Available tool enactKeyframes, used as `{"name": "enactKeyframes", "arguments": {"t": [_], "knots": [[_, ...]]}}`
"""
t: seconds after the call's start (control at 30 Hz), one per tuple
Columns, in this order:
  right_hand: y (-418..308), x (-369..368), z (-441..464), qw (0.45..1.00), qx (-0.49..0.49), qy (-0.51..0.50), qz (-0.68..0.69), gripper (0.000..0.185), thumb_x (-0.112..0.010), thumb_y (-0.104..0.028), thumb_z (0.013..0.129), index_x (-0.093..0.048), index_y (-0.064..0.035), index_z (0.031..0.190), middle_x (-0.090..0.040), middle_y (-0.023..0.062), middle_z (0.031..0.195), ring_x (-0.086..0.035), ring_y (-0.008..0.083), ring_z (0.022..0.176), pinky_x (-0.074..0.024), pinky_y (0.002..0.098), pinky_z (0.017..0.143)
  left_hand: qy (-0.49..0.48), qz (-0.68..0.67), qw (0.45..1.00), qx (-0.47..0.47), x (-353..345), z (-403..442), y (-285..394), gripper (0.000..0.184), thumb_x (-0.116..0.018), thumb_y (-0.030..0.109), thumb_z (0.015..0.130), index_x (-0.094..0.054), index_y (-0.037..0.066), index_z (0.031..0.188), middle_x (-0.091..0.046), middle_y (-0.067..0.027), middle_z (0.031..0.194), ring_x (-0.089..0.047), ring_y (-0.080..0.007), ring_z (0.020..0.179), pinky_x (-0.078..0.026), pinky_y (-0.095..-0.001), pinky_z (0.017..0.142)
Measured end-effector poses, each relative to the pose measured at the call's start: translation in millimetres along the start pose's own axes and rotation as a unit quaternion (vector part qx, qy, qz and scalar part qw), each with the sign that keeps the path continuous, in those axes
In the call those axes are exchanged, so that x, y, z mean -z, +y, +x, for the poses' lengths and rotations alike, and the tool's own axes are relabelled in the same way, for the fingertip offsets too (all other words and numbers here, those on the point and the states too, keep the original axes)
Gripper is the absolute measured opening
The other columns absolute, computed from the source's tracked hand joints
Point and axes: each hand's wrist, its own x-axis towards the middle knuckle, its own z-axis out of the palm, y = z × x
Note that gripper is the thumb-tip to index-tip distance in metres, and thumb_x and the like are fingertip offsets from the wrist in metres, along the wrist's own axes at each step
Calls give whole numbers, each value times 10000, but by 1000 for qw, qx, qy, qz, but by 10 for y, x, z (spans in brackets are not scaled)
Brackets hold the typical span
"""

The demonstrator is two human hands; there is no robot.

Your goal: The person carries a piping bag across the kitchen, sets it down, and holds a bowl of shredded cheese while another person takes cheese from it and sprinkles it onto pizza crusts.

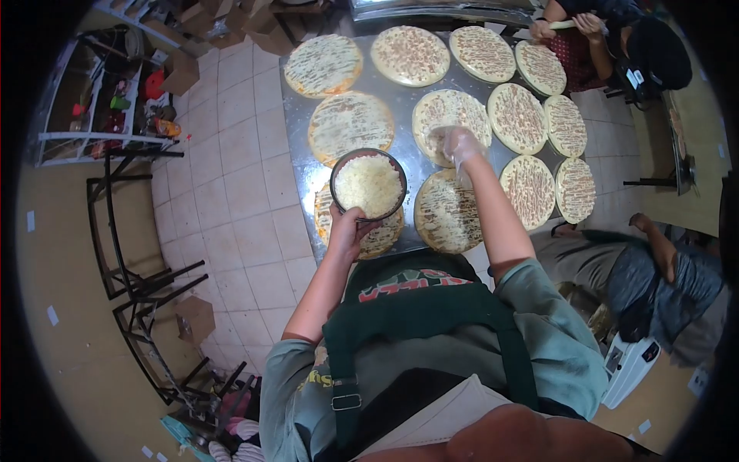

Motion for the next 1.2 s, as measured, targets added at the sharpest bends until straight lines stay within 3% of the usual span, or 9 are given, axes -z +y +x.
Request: {"name": "enactKeyframes", "arguments": {"t": [0.13, 0.2, 0.4, 0.57, 0.67, 0.83, 1.07, 1.17, 1.2], "knots": [[-486, -112, -887, 973, 204, -105, -9, 307, -535, -162, 722, -538, -9, 988, -561, 167, 916, -541, 170, 806, -418, 235, 721, -39, 28, 999, 0, -196, 45, -29, 573, -425, -11, 620, -176, 91, 1125, -407, -162, 1008, -557, -292, 742, -517, -343, 566], [-474, -280, -970, 917, 317, -63, -235, 437, -563, -244, 701, -476, -20, 1066, -499, 169, 1038, -498, 233, 937, -384, 298, 817, -58, 67, 996, 0, -343, 28, -58, 562, -413, -13, 625, -176, 94, 1123, -415, -168, 989, -569, -280, 675, -515, -336, 547], [-396, -225, -1273, 906, 262, -132, -306, 558, -582, -301, 678, -407, -29, 1132, -449, 173, 1101, -422, 277, 1038, -322, 326, 890, -92, 104, 990, 30, -595, 25, -90, 570, -403, -20, 622, -175, 96, 1131, -464, -160, 878, -573, -261, 628, -516, -317, 516], [-29, -112, -1308, 890, 339, 102, -287, 485, -570, -181, 671, -423, -38, 1111, -471, 178, 1046, -458, 291, 985, -365, 343, 843, -110, 128, 985, 18, -896, 81, -240, 595, -402, -34, 623, -159, 96, 1151, -471, -149, 801, -575, -250, 607, -525, -306, 503], [-5, 190, -1213, 921, 223, -11, -318, 434, -566, -115, 646, -467, -48, 1063, -496, 177, 1008, -482, 278, 958, -392, 344, 808, -129, 146, 980, 36, -1124, 134, -350, 600, -410, -35, 630, -148, 88, 1156, -462, -131, 763, -575, -258, 622, -527, -314, 508], [680, 746, -888, 951, 303, 23, -60, 306, -569, -22, 608, -550, -31, 914, -546, 142, 919, -523, 223, 898, -411, 310, 782, -131, 105, 984, 63, -1669, 152, -636, 506, -421, -18, 648, -194, 73, 1091, -464, -155, 810, -570, -280, 638, -531, -330, 537], [1327, 1821, -485, 896, 325, -177, 246, 309, -534, -26, 702, -496, -33, 1008, -543, 63, 946, -495, 164, 936, -415, 271, 799, -95, 63, 989, 96, -2483, 325, -1112, 518, -422, -6, 656, -152, 74, 1090, -488, -186, 812, -579, -313, 631, -529, -312, 513], [1537, 2045, -258, 876, 405, -73, 250, 367, -504, -47, 738, -436, -43, 1098, -537, 81, 945, -495, 160, 931, -421, 275, 799, -87, 33, 989, 111, -2528, 442, -1302, 535, -423, -7, 655, -139, 73, 1101, -480, -194, 836, -577, -321, 640, -530, -314, 516], [1572, 2154, -223, 913, 404, 37, 40, 353, -501, -64, 746, -452, -53, 1095, -539, 85, 944, -501, 162, 920, -421, 271, 786, -80, 26, 990, 110, -2564, 377, -1297, 535, -423, -7, 655, -139, 73, 1101, -480, -194, 836, -577, -321, 640, -530, -314, 516]]}}
